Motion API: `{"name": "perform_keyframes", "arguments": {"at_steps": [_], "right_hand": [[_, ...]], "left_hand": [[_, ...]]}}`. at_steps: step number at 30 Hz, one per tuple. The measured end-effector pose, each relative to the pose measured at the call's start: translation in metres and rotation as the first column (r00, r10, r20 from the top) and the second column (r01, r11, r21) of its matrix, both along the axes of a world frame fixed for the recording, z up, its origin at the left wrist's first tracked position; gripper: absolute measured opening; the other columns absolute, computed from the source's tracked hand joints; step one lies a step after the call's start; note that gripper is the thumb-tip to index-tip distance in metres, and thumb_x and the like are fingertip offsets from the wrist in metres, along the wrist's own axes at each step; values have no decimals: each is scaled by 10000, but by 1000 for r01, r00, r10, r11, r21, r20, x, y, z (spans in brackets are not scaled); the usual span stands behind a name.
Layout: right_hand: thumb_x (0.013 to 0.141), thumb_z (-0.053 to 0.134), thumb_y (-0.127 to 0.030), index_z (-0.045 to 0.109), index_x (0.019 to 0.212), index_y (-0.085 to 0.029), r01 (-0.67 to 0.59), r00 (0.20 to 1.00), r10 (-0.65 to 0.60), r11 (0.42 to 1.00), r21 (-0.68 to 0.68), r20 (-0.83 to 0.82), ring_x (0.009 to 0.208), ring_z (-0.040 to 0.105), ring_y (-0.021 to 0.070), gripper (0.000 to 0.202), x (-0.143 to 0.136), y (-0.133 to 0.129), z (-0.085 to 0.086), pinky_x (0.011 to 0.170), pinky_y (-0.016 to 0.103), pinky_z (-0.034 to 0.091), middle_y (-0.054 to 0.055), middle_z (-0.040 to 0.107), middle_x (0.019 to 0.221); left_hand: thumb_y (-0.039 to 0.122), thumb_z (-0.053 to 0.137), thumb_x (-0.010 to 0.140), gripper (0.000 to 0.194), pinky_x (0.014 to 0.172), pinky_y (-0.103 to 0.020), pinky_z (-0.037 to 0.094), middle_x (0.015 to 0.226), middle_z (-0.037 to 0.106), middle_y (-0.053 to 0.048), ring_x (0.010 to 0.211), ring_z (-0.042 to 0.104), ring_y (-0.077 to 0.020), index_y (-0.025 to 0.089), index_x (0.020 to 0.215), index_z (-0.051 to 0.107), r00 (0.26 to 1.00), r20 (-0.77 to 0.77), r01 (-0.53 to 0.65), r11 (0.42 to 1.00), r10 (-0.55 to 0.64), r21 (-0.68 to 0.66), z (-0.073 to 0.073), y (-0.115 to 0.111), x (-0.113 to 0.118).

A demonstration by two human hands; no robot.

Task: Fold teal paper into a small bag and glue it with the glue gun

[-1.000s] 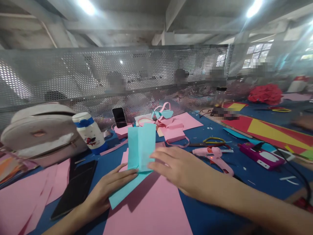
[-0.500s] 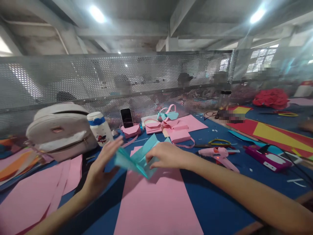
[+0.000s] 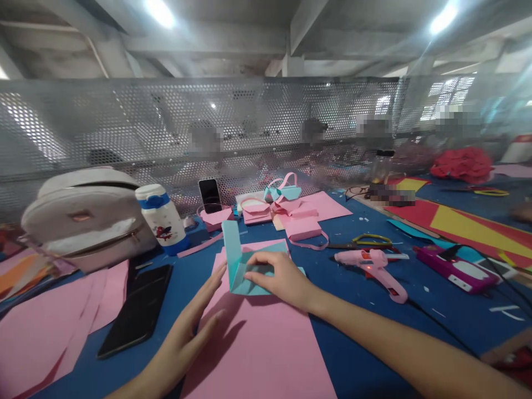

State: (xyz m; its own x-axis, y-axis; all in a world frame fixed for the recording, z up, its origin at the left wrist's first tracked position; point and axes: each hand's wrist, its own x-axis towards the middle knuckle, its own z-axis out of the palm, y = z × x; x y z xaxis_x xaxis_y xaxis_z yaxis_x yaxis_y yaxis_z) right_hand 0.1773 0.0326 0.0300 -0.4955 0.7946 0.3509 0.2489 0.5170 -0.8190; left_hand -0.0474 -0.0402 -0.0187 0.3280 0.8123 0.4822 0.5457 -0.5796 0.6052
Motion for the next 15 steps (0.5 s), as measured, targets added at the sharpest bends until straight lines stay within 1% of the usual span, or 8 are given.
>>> {"name": "perform_keyframes", "arguments": {"at_steps": [3,7,10,15], "right_hand": [[843,665,-289,645,770,-175,-5,998,3,999,-47,-56,767,601,176,137,-1,-2,-3,725,265,473,10,667,788],[821,686,-272,648,782,-175,-31,991,19,995,-91,-131,775,582,171,111,-2,-2,-7,740,267,455,4,651,799],[817,691,-264,658,795,-175,-36,987,19,994,-106,-162,776,575,165,98,-3,-2,-11,746,266,447,0,647,800],[809,699,-263,677,804,-177,-33,982,9,992,-119,-191,789,591,165,89,-4,-2,-12,759,266,457,2,663,810]], "left_hand": [[325,464,1019,587,1146,-455,331,1618,286,-32,1466,284,-263,336,1558,233,1000,-13,11,1000,-11,-20,1,-1,0],[292,448,1024,588,1171,-431,285,1630,247,-25,1479,258,-245,318,1565,218,997,-40,60,997,-62,-49,3,-2,2],[275,439,1026,589,1184,-418,264,1636,231,-5,1484,248,-236,331,1565,210,995,-40,89,995,-91,-46,4,-2,3],[252,420,1028,563,1204,-411,227,1632,242,38,1493,223,-228,372,1550,247,995,9,100,992,-99,-77,3,-4,5]]}}
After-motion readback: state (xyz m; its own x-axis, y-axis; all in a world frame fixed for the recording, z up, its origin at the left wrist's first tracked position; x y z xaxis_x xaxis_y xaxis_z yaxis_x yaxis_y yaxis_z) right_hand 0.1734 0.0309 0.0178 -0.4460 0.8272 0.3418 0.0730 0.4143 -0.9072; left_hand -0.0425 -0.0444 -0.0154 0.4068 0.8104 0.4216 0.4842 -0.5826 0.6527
